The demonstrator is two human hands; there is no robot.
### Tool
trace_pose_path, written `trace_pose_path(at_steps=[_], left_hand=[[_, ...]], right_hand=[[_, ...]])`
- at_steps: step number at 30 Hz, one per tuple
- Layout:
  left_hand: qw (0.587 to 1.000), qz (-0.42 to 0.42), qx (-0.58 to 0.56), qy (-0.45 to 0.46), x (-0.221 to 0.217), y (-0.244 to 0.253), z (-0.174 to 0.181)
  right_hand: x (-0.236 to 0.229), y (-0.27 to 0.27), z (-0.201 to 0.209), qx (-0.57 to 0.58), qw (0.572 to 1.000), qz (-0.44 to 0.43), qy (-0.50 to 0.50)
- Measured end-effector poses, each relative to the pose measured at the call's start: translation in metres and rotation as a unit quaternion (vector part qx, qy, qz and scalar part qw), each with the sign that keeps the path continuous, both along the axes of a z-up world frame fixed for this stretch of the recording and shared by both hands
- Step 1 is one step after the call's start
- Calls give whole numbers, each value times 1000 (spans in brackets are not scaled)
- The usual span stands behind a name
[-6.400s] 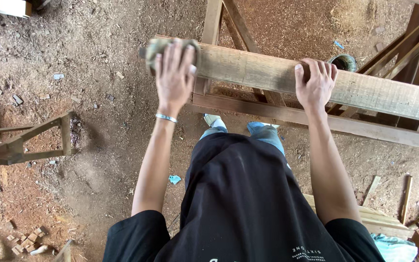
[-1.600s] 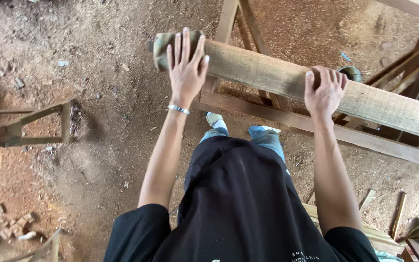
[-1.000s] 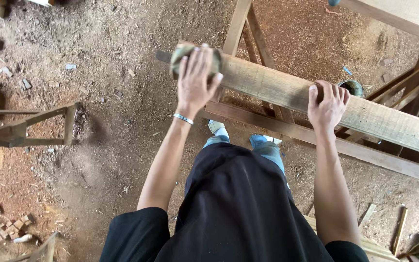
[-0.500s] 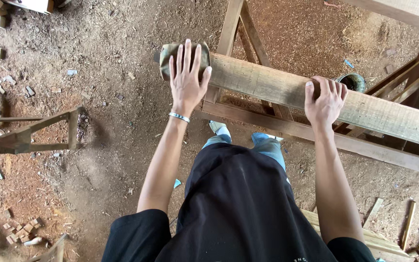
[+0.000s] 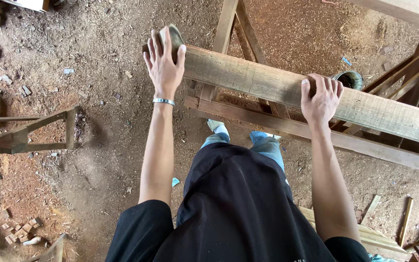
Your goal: The person sands a long wooden beam by hand with sandpaper, rubbing the surface repeatedly in a back-and-forth motion.
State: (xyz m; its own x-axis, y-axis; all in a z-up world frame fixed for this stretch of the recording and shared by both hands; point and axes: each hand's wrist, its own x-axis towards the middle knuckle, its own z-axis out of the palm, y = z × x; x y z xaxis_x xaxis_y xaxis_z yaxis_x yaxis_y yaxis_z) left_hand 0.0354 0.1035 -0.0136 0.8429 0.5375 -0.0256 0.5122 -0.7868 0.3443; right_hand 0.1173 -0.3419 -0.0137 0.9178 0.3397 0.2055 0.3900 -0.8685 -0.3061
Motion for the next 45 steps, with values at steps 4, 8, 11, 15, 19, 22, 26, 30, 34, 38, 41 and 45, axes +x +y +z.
trace_pose_path(at_steps=[4, 8, 11, 15, 19, 22, 26, 30, 34, 38, 41, 45], left_hand=[[999, 25, -11, 23, 5, 4, -2], [998, 44, -21, 37, 12, 9, -2], [997, 52, -22, 54, 16, 15, -2], [994, 61, -38, 82, 24, 20, -7], [993, 72, -64, 69, 27, 23, -15], [990, 86, -96, 56, 22, 20, -21], [986, 106, -122, 45, 10, 23, -27], [984, 108, -135, 36, -5, 24, -27], [984, 112, -137, 26, -19, 18, -25], [983, 115, -144, 13, -32, 14, -25], [983, 108, -146, 5, -44, 10, -25], [983, 109, -146, 7, -57, 6, -22]], right_hand=[[0, -1, 0, -2, 1000, 0, 5], [0, -1, 1, 1, 1000, 0, 6], [0, 0, 2, 2, 1000, 3, 4], [-1, 0, 3, 4, 1000, 10, -4], [-2, 1, 4, 15, 1000, 6, 9], [-1, 1, 7, 15, 1000, 14, -1], [-5, 2, 12, 25, 1000, 13, -6], [-5, 4, 15, 24, 1000, 9, -6], [-4, 4, 13, 19, 1000, 12, -8], [-2, 2, 7, 9, 1000, 7, -5], [-1, 1, 4, 3, 1000, 6, -9], [0, -1, -1, -2, 1000, 1, -5]])
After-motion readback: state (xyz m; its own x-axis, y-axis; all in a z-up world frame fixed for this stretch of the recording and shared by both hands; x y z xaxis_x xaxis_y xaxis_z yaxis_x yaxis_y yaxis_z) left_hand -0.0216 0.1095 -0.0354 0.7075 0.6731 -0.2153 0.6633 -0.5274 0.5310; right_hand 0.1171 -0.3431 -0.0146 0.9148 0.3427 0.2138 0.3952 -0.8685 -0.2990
